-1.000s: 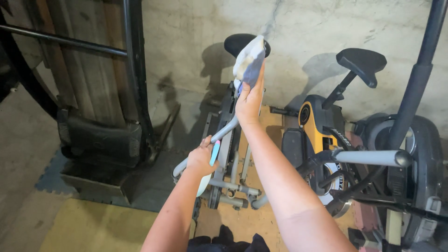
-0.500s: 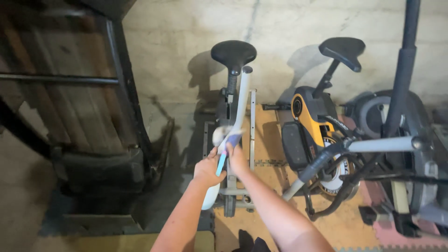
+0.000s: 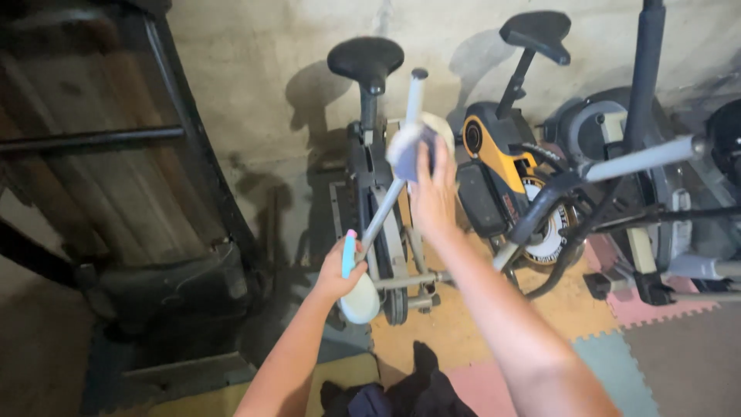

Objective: The recorder is wiping down various elliptical and exercise machines using a spray bottle and a cloth.

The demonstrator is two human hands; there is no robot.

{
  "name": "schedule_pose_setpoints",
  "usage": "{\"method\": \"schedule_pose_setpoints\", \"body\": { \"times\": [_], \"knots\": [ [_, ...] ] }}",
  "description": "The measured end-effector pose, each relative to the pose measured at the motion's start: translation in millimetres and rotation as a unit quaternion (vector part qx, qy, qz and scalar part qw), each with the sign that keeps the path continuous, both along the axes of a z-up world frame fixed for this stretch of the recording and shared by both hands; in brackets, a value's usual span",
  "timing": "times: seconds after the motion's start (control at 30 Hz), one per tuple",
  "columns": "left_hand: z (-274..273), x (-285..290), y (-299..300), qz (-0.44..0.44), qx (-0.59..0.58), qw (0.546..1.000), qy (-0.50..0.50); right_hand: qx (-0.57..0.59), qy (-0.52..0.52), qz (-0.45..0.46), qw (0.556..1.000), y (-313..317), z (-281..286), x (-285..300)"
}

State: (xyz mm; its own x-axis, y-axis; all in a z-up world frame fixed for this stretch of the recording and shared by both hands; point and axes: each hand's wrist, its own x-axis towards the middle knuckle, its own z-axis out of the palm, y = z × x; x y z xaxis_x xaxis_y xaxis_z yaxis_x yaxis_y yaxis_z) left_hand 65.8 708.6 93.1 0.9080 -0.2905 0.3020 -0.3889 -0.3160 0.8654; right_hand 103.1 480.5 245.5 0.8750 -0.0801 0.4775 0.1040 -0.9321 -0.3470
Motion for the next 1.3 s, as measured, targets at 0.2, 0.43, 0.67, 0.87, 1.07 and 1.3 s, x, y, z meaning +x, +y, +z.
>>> {"method": "schedule_pose_setpoints", "body": {
  "times": [0.2,0.43,0.67,0.87,1.07,1.3],
  "knots": [
    [-6.4,-24.3,14.2,0.047,-0.081,0.995,0.020,-0.353,0.066,0.064,0.931,-9.5,-37.8,29.9],
    [-8.9,-51.4,44.7,0.057,-0.097,0.992,0.065,-0.081,0.162,0.137,0.974,22.7,-126.5,19.9],
    [-3.0,-73.4,81.4,0.139,-0.010,0.989,0.049,-0.014,0.141,0.158,0.977,62.2,-149.8,23.1],
    [-19.4,-84.5,107.2,0.157,0.013,0.985,0.067,-0.053,0.169,0.174,0.969,110.1,-158.2,-25.7],
    [-13.2,-91.8,103.9,0.142,0.047,0.986,0.075,-0.050,0.257,0.204,0.943,131.6,-176.7,-102.4],
    [-9.9,-80.0,83.1,0.078,0.082,0.993,0.022,0.198,0.251,0.316,0.893,86.5,-247.5,-172.1]
  ]
}}
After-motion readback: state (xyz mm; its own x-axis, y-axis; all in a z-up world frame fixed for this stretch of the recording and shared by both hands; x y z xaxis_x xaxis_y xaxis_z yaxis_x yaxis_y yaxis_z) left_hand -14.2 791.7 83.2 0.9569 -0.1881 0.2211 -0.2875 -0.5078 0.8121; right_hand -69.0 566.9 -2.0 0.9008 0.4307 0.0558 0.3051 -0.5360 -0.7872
